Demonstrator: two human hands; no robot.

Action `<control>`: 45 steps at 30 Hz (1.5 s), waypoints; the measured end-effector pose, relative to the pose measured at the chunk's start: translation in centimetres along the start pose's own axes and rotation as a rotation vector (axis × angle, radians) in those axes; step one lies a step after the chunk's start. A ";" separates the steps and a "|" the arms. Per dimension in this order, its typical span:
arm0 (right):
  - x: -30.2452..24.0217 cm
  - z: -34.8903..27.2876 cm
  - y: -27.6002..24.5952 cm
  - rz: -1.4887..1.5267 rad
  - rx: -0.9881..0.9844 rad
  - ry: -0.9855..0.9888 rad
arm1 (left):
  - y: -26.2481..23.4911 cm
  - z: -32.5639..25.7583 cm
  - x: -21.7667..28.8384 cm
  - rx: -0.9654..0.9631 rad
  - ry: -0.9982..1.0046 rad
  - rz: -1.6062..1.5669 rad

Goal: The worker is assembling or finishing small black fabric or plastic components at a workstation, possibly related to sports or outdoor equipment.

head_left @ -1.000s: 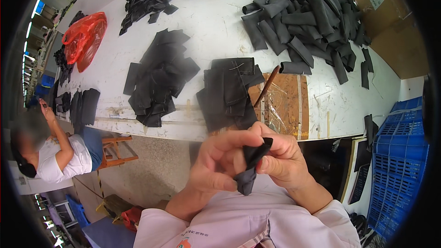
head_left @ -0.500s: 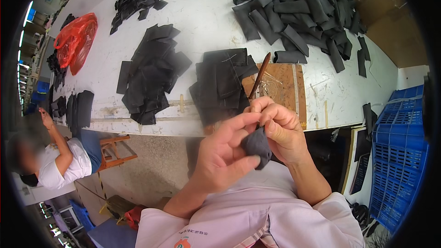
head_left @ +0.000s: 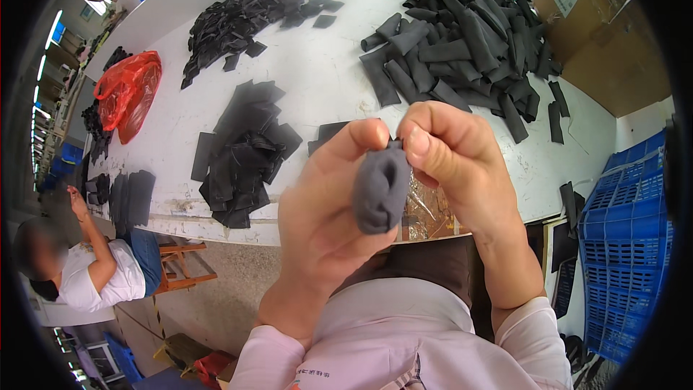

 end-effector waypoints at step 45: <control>-0.8 -0.5 0.9 -0.969 -0.109 -0.476 | -3.6 -1.5 3.1 0.202 0.708 1.219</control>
Point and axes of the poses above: each hand's wrist, its own z-axis towards the middle knuckle, its own y-axis out of the palm, x = y × z, the point moved 6 cm from there along z, towards the middle knuckle, and after that the axes turned 4 degrees about y, right-handed, at the moved point
